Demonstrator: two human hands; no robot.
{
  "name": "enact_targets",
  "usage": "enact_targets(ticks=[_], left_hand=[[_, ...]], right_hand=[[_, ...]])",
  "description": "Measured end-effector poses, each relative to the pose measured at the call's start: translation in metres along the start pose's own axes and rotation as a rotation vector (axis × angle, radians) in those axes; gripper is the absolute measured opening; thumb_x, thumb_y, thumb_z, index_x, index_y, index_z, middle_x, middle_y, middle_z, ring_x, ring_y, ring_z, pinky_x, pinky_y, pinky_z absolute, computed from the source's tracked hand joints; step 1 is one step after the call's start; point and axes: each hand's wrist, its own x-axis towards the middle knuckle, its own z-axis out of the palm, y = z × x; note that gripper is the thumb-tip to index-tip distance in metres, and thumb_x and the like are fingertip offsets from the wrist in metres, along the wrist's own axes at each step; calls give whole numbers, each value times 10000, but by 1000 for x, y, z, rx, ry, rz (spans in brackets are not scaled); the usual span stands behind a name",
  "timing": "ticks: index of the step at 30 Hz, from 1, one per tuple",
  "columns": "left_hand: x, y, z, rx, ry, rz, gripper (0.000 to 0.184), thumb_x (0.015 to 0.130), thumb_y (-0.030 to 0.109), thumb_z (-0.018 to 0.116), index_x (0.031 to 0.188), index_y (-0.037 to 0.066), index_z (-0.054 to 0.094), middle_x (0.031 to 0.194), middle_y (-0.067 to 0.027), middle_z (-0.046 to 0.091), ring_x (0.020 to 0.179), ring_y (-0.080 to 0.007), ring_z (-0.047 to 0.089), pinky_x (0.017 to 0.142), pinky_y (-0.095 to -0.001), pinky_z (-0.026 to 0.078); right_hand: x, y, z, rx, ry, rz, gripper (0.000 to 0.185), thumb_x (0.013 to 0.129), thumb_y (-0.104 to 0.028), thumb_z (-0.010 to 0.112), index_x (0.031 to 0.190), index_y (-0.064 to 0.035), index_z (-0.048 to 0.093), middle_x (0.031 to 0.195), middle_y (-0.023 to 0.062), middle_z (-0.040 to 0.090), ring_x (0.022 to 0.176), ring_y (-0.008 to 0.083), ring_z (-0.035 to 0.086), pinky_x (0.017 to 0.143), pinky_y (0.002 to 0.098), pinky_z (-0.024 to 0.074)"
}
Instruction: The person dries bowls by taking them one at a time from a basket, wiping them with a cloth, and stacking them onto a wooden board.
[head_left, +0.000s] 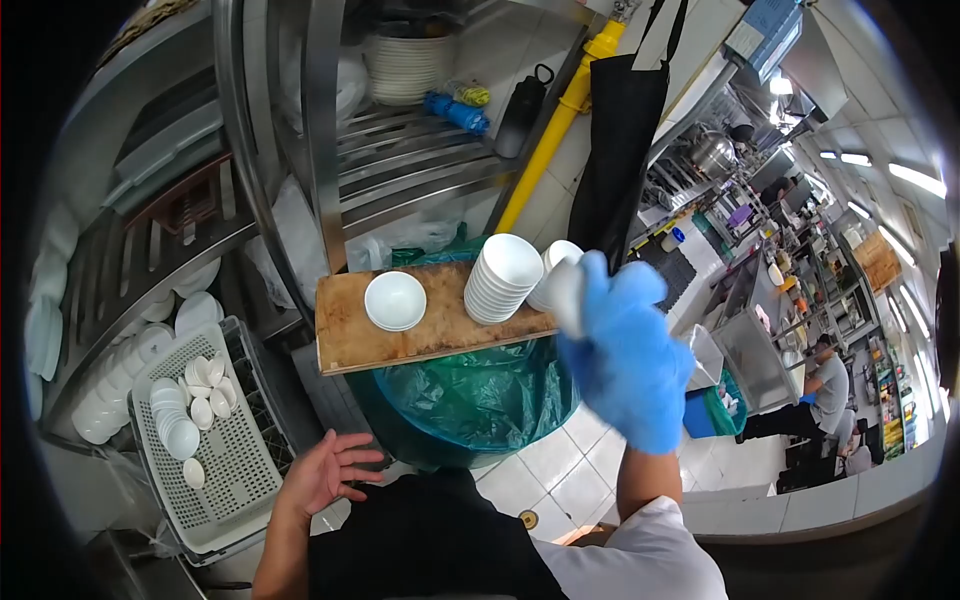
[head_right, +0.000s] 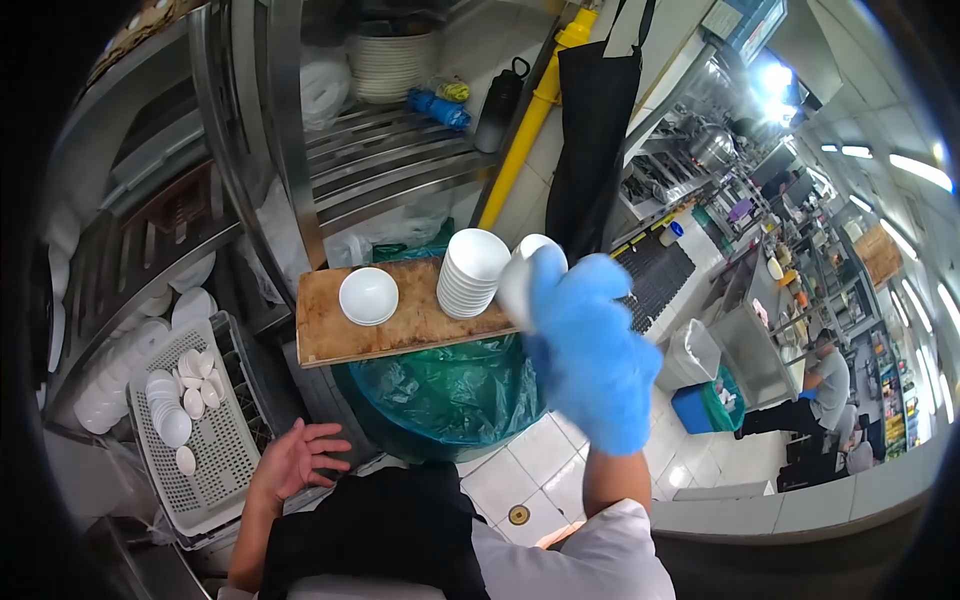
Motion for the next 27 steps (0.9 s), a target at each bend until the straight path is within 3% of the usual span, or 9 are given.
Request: enact_targets(ticks=[3,7,10,19,23,27], left_hand=[[4,0,5,69,78,5,569,1016,472,383,1332,8,477,1179,-176,627,988,-307,674,693,-399,594],[22,3,16,371,326,100,426,1006,339,498,1291,23,515,1126,-120,638,918,-226,671,700,-347,577],[31,8,21,454,393,165,388,988,283,549,1278,26,533,1125,-105,633,905,-193,656,708,-326,565],[60,19,44,590,357,125,385,974,262,578,1261,8,548,1127,-98,638,912,-165,646,723,-282,543],[86,37,62,661,293,215,388,961,274,603,1255,26,556,1102,-74,638,904,-140,635,705,-268,530],[115,43,70,693,292,258,385,939,290,641,1231,47,576,1038,-52,639,898,-123,629,687,-256,513]], right_hand=[[32,34,-17,-32,152,93,385,744,-172,710,1093,-84,574,1066,123,608,927,306,608,722,376,497],[58,65,-15,-56,185,148,372,743,-176,709,1081,-89,579,1056,115,610,919,298,609,712,371,498],[66,81,-8,-71,189,164,362,743,-180,708,1072,-92,584,1049,109,612,913,292,610,705,367,498],[82,99,-8,-70,198,184,333,742,-189,706,1044,-103,596,1028,92,617,895,275,612,684,355,498],[88,102,-13,-70,216,175,320,742,-194,706,1032,-108,601,1018,84,619,887,267,614,675,350,499],[79,86,-27,-84,344,41,307,741,-198,705,1019,-113,607,1008,76,621,878,260,615,666,345,499]])
